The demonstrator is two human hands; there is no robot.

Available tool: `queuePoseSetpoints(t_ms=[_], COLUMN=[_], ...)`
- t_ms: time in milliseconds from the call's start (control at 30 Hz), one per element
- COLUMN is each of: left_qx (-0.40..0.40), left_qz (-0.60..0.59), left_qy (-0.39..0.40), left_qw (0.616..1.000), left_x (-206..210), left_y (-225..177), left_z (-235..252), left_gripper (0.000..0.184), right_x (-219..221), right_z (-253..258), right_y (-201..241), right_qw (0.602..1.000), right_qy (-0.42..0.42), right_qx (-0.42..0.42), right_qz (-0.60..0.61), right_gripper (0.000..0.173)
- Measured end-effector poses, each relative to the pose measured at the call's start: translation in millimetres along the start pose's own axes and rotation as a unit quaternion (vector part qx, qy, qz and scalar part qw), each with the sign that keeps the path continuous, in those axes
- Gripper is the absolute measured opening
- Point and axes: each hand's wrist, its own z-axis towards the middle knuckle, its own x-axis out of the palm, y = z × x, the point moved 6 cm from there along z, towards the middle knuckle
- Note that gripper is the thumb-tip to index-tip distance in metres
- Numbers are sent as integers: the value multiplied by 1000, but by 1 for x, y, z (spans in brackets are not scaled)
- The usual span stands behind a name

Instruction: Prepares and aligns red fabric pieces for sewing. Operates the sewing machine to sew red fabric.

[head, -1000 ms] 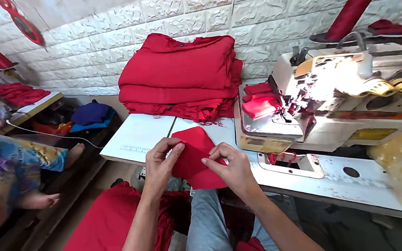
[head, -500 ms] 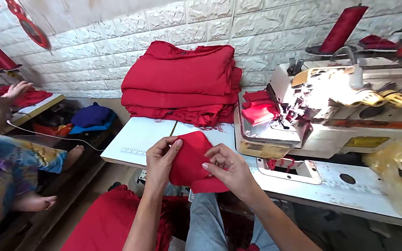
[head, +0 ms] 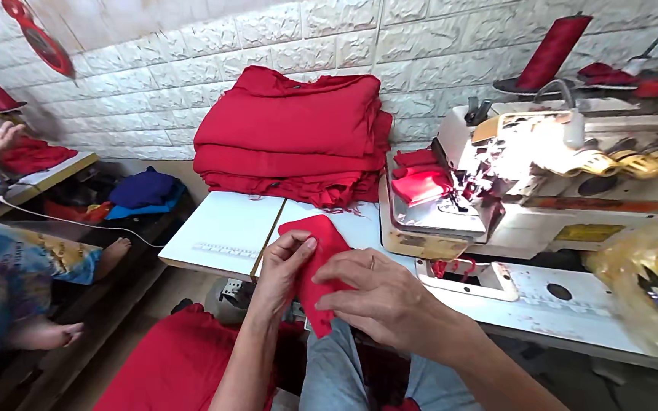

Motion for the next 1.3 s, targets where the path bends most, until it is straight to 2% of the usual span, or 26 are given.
queuePoseSetpoints(t_ms=[67, 133, 300, 400, 733, 900, 1000, 1067, 1133, 1267, 1300], left_qx=[-2, 3, 10, 26, 65, 124, 137, 135, 110, -36, -56], left_qz=[-18, -30, -21, 20, 80, 144, 150, 144, 130, 113, 130], left_qy=[7, 9, -4, 22, 7, 26, 44, 64, 89, 165, 172], left_qw=[1000, 999, 1000, 999, 995, 981, 978, 978, 981, 979, 975], left_x=[8, 17, 29, 31, 29, 32, 32, 31, 35, 52, 54], left_y=[2, 3, 2, 1, 5, 2, -4, -5, -3, 8, 10], left_z=[-1, -2, -6, -7, -7, -10, -10, -9, -7, -1, 2], left_gripper=[16, 15, 17, 18, 18, 15, 16, 16, 15, 24, 20], right_x=[-2, -4, -11, -11, -3, -2, -4, -7, -12, -34, -41], right_z=[3, 4, -14, -21, -30, -32, -32, -35, -37, -48, -54], right_y=[1, -6, -46, -58, -64, -62, -63, -66, -65, -60, -61], right_qw=[1000, 998, 953, 932, 909, 914, 926, 925, 928, 922, 916], right_qy=[11, -19, -138, -149, -181, -217, -161, -125, -126, -218, -241], right_qx=[-5, 22, 251, 308, 347, 341, 340, 350, 340, 319, 322], right_qz=[22, 61, 97, 120, 145, 44, 38, 85, 91, 7, -10], right_gripper=[20, 19, 17, 25, 27, 32, 41, 30, 26, 18, 17])
